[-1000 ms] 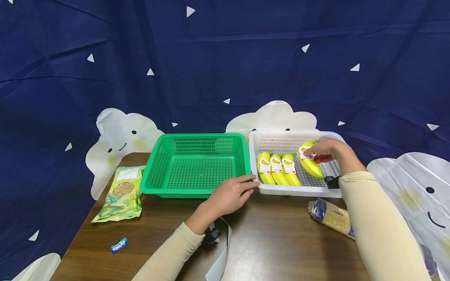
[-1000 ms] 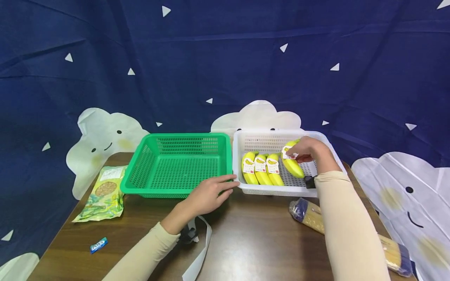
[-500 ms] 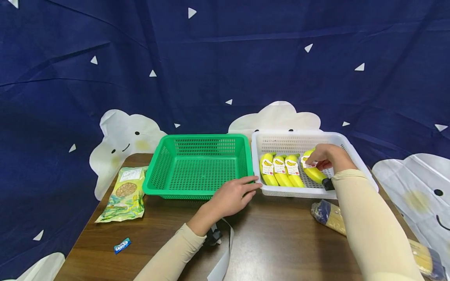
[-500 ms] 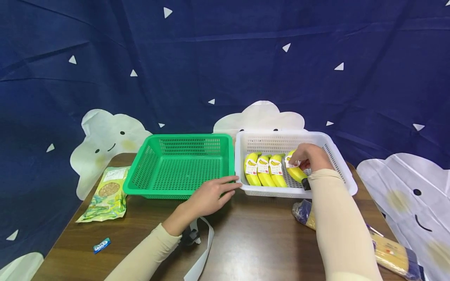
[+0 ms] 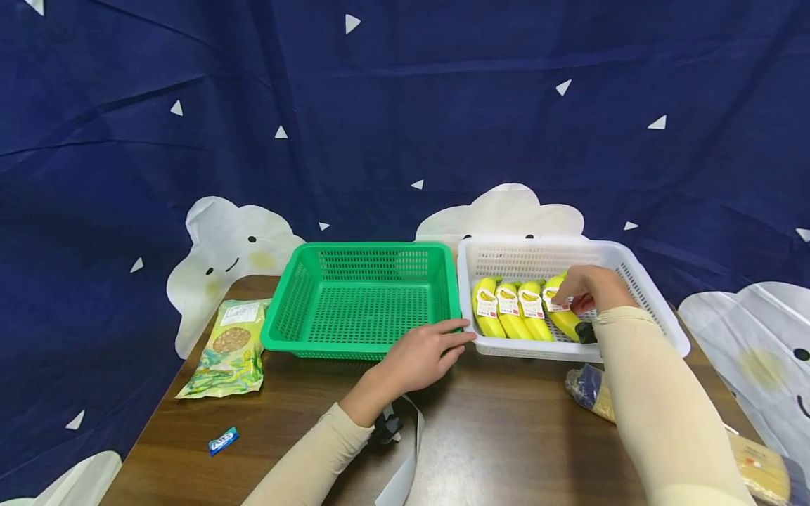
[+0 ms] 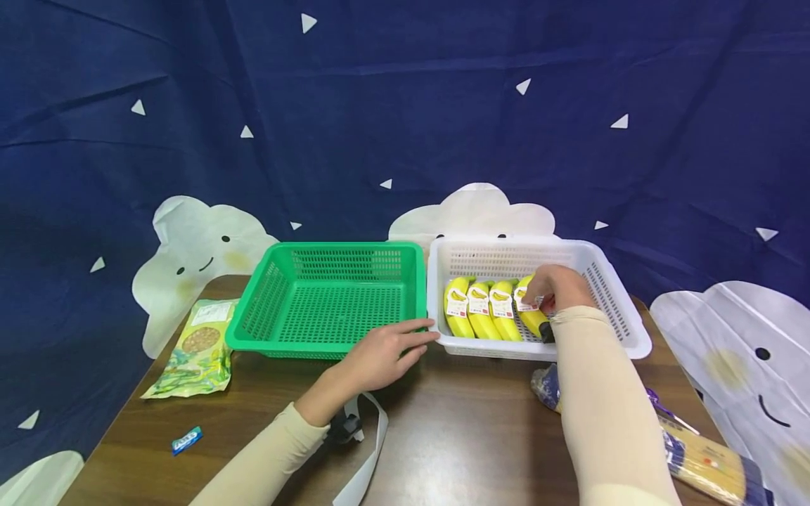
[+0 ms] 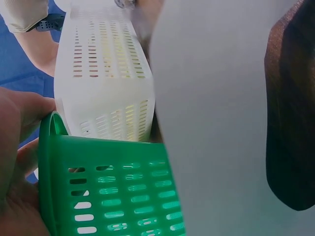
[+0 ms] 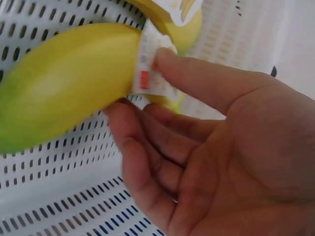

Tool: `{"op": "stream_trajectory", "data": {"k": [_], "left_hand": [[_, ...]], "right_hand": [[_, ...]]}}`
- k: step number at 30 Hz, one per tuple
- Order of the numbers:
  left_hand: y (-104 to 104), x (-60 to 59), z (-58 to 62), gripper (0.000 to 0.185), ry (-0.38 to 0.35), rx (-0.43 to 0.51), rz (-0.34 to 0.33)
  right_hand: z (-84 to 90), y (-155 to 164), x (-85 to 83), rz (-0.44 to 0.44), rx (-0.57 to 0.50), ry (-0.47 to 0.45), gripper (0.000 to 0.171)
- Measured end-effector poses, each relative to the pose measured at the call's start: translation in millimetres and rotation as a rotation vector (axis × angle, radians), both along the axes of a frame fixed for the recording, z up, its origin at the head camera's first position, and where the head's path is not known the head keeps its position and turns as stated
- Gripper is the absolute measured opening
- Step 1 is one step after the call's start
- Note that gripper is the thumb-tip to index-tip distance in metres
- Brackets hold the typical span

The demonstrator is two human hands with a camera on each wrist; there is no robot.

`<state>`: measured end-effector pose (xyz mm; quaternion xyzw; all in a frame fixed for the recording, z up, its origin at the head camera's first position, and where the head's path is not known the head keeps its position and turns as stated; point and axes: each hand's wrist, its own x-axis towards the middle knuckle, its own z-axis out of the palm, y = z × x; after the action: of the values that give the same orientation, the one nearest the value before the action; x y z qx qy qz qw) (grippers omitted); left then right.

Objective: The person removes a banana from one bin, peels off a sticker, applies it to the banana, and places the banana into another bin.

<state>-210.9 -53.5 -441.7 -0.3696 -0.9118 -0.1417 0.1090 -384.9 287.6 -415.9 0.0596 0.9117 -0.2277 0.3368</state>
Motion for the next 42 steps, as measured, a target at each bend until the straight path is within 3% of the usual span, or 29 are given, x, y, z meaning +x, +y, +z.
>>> {"op": "stream_trajectory", "data": {"k": [7, 12, 20, 27, 34, 39, 42], "left_hand": [[1, -0.1, 0.1, 0.034, -0.010, 0.006, -0.002], [2, -1.9, -0.3, 0.034, -0.009, 0.008, -0.002], [3, -3.9, -0.6, 0.034, 0.007, 0.005, -0.003], [5, -5.6, -0.9, 0.034, 0.009, 0.000, 0.001], [6, -8.2, -2.7, 0.034, 0.001, -0.002, 0.009], [7, -9.7, -2.5, 0.034, -0.013, -0.006, 0.011], [8, -10.0, -0.9, 0.035, -0.029, -0.017, 0.011]], "right_hand": [[-3.3, -6, 2.0, -0.016, 0.012, -0.023, 0.034], [-2.7, -4, 3.0, 0.020, 0.035, -0.050, 0.030], [-9.5, -2, 0.5, -0.061, 0.005, -0.083, 0.033], [-3.5, 1, 2.4, 0.013, 0.024, -0.070, 0.026], [9.9, -3, 18.4, 0.117, -0.026, -0.103, 0.020], [12.8, -2, 19.9, 0.113, -0.022, -0.092, 0.021], [13.1, 1, 15.8, 0.076, -0.039, -0.052, 0.030]]}}
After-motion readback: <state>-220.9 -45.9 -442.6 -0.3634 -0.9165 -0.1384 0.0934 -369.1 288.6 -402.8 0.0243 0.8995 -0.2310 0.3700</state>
